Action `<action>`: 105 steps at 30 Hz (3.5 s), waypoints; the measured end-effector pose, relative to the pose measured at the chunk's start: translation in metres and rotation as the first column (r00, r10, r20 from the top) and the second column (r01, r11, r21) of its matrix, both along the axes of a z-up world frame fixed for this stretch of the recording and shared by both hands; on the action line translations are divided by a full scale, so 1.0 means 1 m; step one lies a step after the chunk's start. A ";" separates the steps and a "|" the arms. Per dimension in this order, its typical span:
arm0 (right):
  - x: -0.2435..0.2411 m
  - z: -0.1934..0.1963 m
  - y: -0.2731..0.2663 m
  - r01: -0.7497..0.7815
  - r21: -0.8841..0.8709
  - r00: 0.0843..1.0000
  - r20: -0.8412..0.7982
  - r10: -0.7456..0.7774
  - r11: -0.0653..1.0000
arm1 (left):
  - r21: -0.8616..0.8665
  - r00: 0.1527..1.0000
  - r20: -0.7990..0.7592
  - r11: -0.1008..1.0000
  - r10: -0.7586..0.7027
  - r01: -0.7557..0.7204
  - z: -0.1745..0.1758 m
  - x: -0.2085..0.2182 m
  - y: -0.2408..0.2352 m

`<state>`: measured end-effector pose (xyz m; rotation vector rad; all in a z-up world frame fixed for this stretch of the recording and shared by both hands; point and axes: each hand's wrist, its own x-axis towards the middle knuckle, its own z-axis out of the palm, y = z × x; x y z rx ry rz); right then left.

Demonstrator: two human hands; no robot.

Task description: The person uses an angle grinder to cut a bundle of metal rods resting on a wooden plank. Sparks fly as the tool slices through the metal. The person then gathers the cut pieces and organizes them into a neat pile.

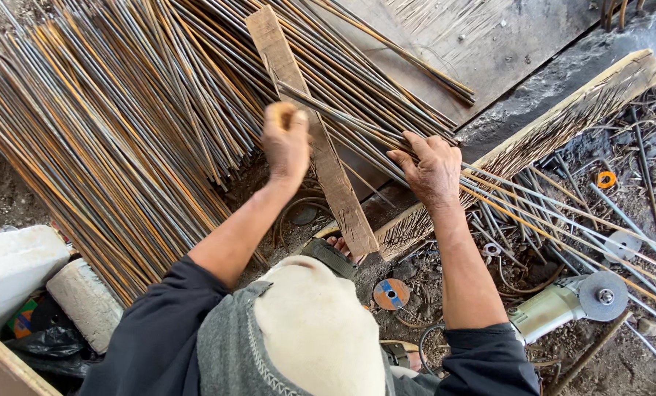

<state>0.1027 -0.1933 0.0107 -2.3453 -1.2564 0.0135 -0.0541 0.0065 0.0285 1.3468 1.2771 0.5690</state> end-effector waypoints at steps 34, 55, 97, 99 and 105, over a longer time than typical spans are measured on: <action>0.000 0.008 0.004 -0.010 -0.049 0.999 0.046 0.012 0.999 | 0.710 0.951 -0.224 0.632 -0.213 0.309 -0.018 -0.003 0.048; -0.004 0.006 -0.005 -0.141 0.150 0.910 0.410 0.069 0.979 | -0.437 -0.391 -0.424 -0.193 -0.817 0.878 0.009 0.131 0.031; -0.079 0.031 -0.288 0.851 -0.521 0.002 0.144 -0.990 -0.074 | -0.164 -0.301 -0.813 -0.301 -0.498 0.940 0.023 0.111 0.003; -0.077 0.029 -0.288 0.827 -0.557 -0.005 0.133 -0.991 -0.078 | -0.217 -0.345 -0.781 -0.292 -0.521 0.932 0.012 0.104 0.004; -0.080 0.032 -0.297 0.805 -0.582 -0.130 0.021 -0.991 -0.117 | -0.196 -0.326 -0.802 -0.296 -0.501 0.935 0.013 0.105 0.004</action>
